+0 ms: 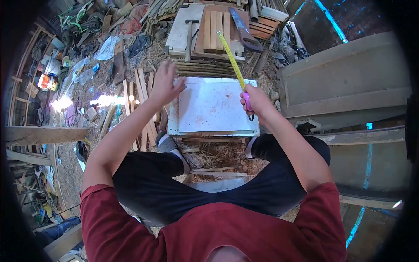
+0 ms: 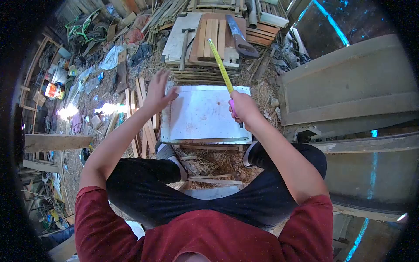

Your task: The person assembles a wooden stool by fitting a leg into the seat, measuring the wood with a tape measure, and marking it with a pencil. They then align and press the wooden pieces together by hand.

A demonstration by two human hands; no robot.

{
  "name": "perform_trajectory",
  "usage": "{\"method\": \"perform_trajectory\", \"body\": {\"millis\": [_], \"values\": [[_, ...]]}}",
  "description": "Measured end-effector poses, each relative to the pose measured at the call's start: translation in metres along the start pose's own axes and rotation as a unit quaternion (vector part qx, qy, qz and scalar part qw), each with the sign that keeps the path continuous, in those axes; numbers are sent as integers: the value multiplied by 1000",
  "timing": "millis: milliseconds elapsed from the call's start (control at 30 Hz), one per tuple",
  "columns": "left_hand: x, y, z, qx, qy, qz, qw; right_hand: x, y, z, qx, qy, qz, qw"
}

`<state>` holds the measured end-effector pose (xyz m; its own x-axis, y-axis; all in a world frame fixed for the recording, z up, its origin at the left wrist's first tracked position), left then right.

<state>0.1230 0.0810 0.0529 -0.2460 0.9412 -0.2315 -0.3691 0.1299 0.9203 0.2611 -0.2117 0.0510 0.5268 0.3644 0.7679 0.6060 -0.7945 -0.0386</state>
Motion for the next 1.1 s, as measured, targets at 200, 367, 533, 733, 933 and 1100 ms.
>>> {"method": "perform_trajectory", "body": {"millis": [200,367,533,733,933,1100], "values": [[-74,-28,4,90,-146,87,981,-1,28,-4,1,-1,21,1000],[-100,-47,4,130,-165,100,973,2,42,-12,4,11,51,999],[-113,-52,13,136,-158,98,973,9,52,-19,3,34,77,996],[-137,-53,19,141,-166,106,970,10,61,-19,7,59,66,996],[-157,-62,10,154,-168,102,968,9,69,-23,0,51,93,994],[-152,-62,13,134,-140,96,976,5,72,-26,-44,38,145,988]]}}
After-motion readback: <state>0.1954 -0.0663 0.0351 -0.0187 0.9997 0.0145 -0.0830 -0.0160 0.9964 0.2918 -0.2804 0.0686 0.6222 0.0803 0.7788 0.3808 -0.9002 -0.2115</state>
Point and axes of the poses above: each hand's wrist, its own z-axis towards the middle knuckle, its own y-axis out of the back of the hand, x = y × z, the point moved 8 cm from there along z, towards the middle knuckle, and after that the axes turned 7 degrees about z, right-handed, at the moved point
